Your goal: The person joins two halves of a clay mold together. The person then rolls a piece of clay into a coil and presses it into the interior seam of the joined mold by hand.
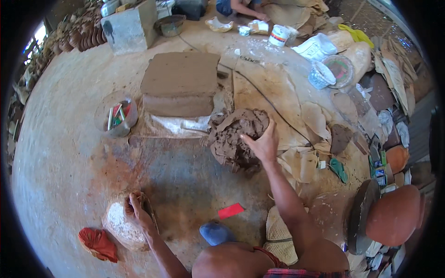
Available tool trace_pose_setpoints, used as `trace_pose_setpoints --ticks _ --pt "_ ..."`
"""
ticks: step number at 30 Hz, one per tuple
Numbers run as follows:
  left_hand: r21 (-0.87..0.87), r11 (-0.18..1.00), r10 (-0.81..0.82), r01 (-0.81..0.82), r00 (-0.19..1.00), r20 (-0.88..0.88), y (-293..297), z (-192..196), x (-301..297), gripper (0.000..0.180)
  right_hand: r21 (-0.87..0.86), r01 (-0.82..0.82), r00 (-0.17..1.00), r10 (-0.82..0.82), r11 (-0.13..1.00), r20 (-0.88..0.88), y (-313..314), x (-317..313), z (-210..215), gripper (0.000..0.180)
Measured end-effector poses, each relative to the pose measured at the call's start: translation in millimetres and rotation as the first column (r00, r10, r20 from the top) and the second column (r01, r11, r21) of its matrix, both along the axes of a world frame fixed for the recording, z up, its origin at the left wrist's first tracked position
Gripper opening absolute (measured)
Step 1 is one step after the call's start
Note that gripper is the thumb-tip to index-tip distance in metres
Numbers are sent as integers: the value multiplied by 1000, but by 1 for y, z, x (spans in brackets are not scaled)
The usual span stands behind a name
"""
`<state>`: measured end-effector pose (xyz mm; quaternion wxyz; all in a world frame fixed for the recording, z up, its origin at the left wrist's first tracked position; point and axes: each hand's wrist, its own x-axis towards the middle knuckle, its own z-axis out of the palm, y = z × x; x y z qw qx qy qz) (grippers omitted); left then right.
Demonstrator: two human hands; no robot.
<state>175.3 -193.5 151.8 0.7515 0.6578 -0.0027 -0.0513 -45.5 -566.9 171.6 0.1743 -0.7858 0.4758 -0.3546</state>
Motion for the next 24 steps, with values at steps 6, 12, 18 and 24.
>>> trace_pose_setpoints --ticks 6,12,18,24 --pt "-23 993 -113 117 986 126 -27 -17 6 24 -118 124 989 -133 985 -67 -9 22 -14 94" --pt "-49 984 -167 172 982 84 -38 -2 -11 18 -129 201 964 -219 971 -148 -11 26 -1 65" --pt "-51 982 -181 184 982 57 -22 0 -8 19 37 224 911 -196 974 -362 -16 30 30 55" --pt "-54 956 -288 288 958 17 -9 -1 -1 18 545 98 730 312 832 -608 -68 17 78 52"
